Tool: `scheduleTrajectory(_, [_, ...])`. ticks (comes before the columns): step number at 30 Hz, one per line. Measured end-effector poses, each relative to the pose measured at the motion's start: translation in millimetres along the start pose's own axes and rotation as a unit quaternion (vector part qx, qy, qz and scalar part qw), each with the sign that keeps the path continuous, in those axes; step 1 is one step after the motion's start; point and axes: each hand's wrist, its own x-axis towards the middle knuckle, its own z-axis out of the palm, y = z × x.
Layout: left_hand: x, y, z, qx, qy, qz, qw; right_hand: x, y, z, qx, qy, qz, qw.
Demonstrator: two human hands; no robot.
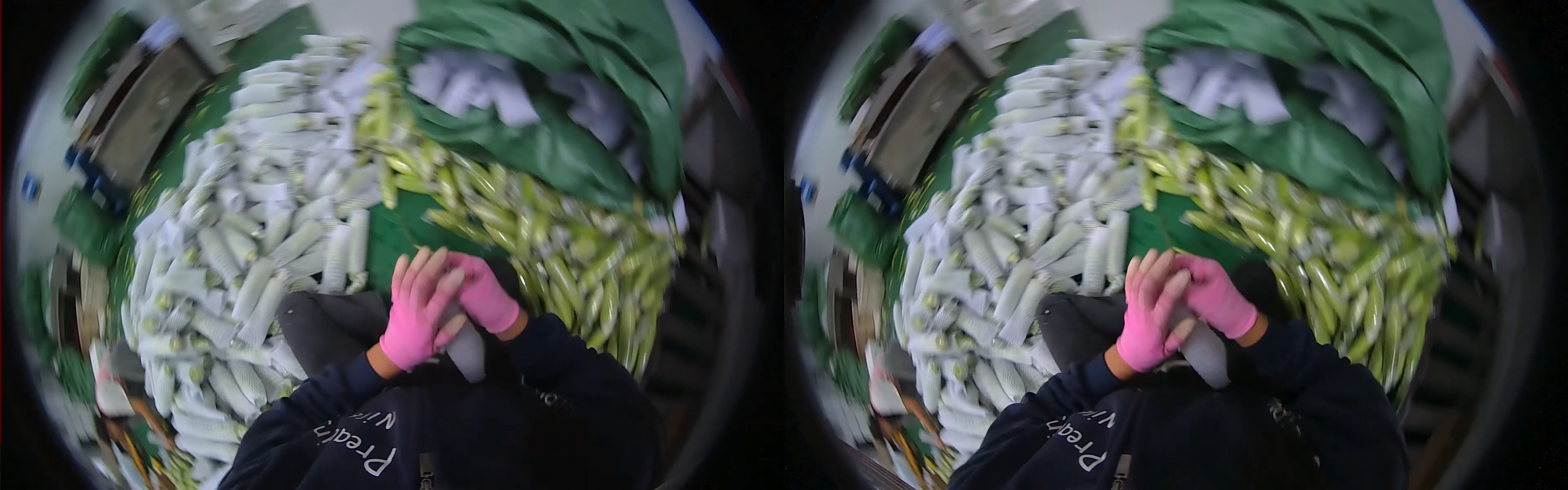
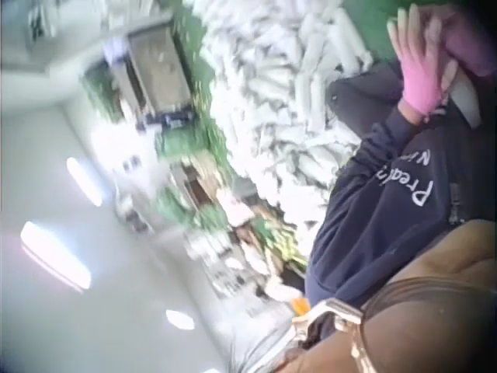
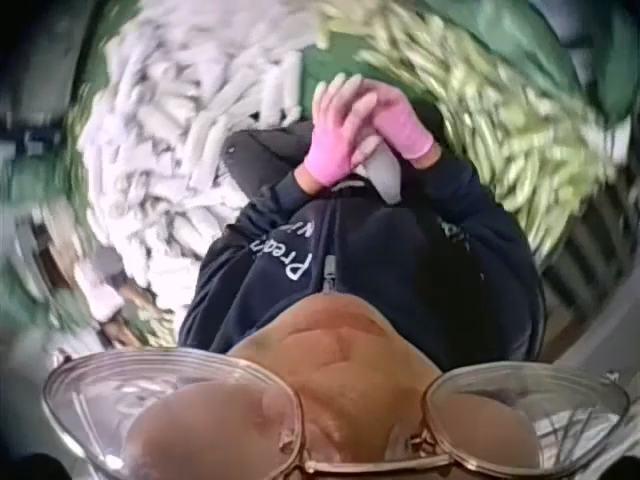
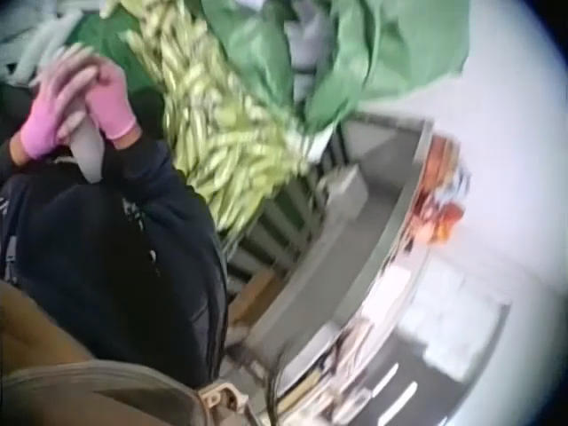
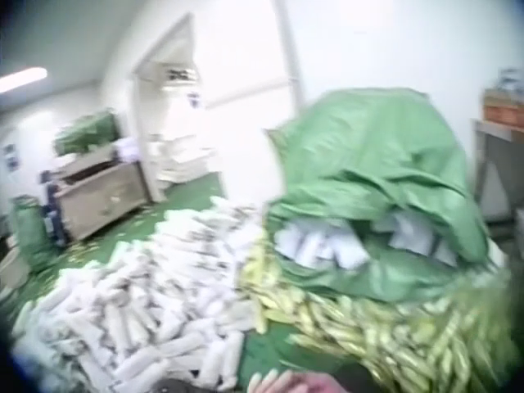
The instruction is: Place individual ears of corn into protective mesh sleeves.
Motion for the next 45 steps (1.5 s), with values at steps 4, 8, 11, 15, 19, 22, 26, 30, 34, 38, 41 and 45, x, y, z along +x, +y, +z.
scheduleTrajectory(4, [9, 16, 52, -0.290, -0.055, -0.017, 0.955, -84, 4, -35, 0.448, 0.095, 0.181, 0.871])
scheduleTrajectory(8, [-17, 35, 119, -0.393, -0.143, -0.059, 0.906, -144, 35, -54, 0.342, 0.224, 0.174, 0.896])
scheduleTrajectory(11, [-51, 32, 166, -0.493, -0.201, -0.204, 0.822, -168, 60, -63, 0.237, 0.320, 0.168, 0.902])
scheduleTrajectory(15, [-40, 41, 171, -0.408, -0.174, -0.158, 0.882, -181, 75, -68, 0.172, 0.386, 0.070, 0.903])
scheduleTrajectory(19, [-49, 23, 184, -0.507, -0.202, -0.333, 0.769, -170, 90, -79, 0.301, 0.409, -0.001, 0.861])
scheduleTrajectory(22, [-16, 38, 178, -0.666, -0.089, -0.481, 0.563, -167, 92, -85, 0.568, 0.369, 0.061, 0.733])
scheduleTrajectory(26, [1, -1, 194, -0.670, -0.108, -0.568, 0.466, -187, 93, -99, 0.326, 0.142, 0.193, 0.914])
scheduleTrajectory(30, [7, 7, 237, -0.640, -0.221, -0.484, 0.554, -198, 155, -196, -0.330, 0.357, 0.093, 0.869])
scheduleTrajectory(34, [12, 0, 271, -0.631, -0.247, -0.421, 0.603, -131, 166, -250, -0.573, 0.335, 0.217, 0.716])
scheduleTrajectory(38, [9, 24, 307, -0.702, -0.357, -0.431, 0.439, -180, 246, -291, -0.620, 0.429, 0.301, 0.584])
scheduleTrajectory(41, [-4, -18, 265, -0.701, -0.297, -0.511, 0.400, -136, 177, -230, -0.611, 0.315, 0.375, 0.622])
scheduleTrajectory(45, [-19, -17, 202, -0.457, -0.332, -0.395, 0.724, -157, 76, -152, -0.518, 0.228, 0.376, 0.734])
